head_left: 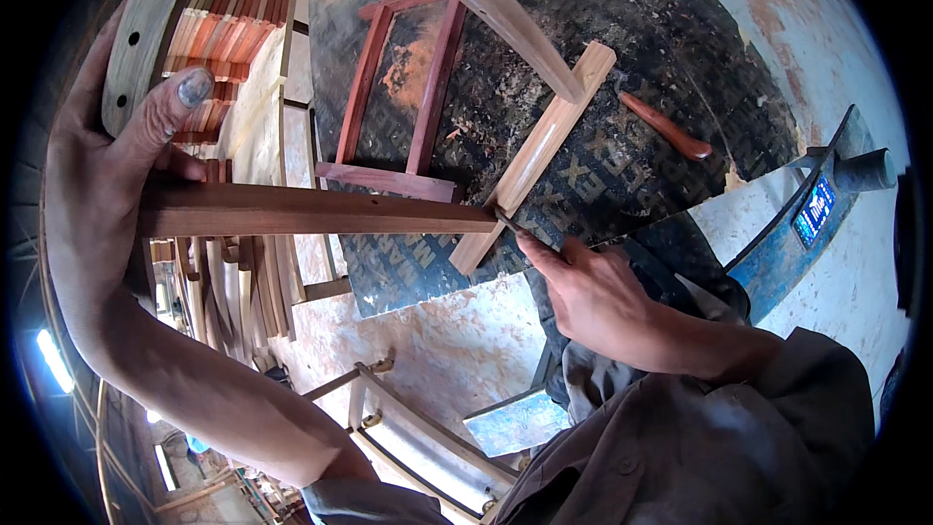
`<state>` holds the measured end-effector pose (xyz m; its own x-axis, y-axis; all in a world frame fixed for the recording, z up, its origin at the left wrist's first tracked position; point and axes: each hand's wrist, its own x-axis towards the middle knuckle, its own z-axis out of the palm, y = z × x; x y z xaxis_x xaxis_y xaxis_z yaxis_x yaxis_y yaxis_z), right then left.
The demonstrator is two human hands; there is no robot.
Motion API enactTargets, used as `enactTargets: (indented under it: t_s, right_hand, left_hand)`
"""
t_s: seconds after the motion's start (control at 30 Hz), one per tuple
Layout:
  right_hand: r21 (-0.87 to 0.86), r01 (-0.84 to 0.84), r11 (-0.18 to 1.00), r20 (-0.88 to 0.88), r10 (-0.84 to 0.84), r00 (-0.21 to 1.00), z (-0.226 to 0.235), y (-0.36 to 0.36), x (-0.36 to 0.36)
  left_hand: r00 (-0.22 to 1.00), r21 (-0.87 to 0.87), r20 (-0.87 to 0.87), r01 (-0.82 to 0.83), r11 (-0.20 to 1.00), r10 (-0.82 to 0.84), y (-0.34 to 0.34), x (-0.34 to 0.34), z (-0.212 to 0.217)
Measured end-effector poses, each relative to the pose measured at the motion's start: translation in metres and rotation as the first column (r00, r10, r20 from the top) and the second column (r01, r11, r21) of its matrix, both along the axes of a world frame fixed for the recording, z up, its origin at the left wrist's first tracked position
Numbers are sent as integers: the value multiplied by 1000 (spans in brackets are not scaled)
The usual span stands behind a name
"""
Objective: The person uses a chisel to shave and smooth the edges of wooden chair frames on a workbench. They repeatedly reposition the frames and scrape along the legs and crossbars, removing small wood shavings.
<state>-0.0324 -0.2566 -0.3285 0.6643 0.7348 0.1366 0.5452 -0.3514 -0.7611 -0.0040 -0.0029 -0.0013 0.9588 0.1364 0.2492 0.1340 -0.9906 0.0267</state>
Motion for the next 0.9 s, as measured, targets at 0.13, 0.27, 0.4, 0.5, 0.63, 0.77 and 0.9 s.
enactTargets:
  t_s: [0.13,0.27,0.4,0.5,0.63,0.77,0.9]
  right_hand:
    - [-28,0,1000,-23,-1,1000,7,1,-2]
    - [-13,-23,1000,8,23,1000,-12,18,13]
    - [169,11,986,13,-14,1000,3,-21,8]
    - [166,81,983,6,-83,997,3,-56,3]
    - [166,96,982,-45,-90,995,-2,-89,2]
    - [230,126,965,-31,-122,992,1,-93,-6]
    - [177,23,984,-14,-21,1000,1,-80,-13]
  left_hand:
    - [997,-148,60,55,988,-46,-11,-3,-7]
    - [994,-293,113,40,955,-7,-17,8,-18]
    - [974,-24,171,156,987,-149,-11,0,-13]
    - [969,-8,188,165,986,-161,-4,-19,-12]
    - [954,100,167,235,967,-249,20,-45,-11]
    - [1000,-20,17,-1,1000,2,20,-57,-7]
    - [984,37,112,133,990,-136,33,-75,-17]
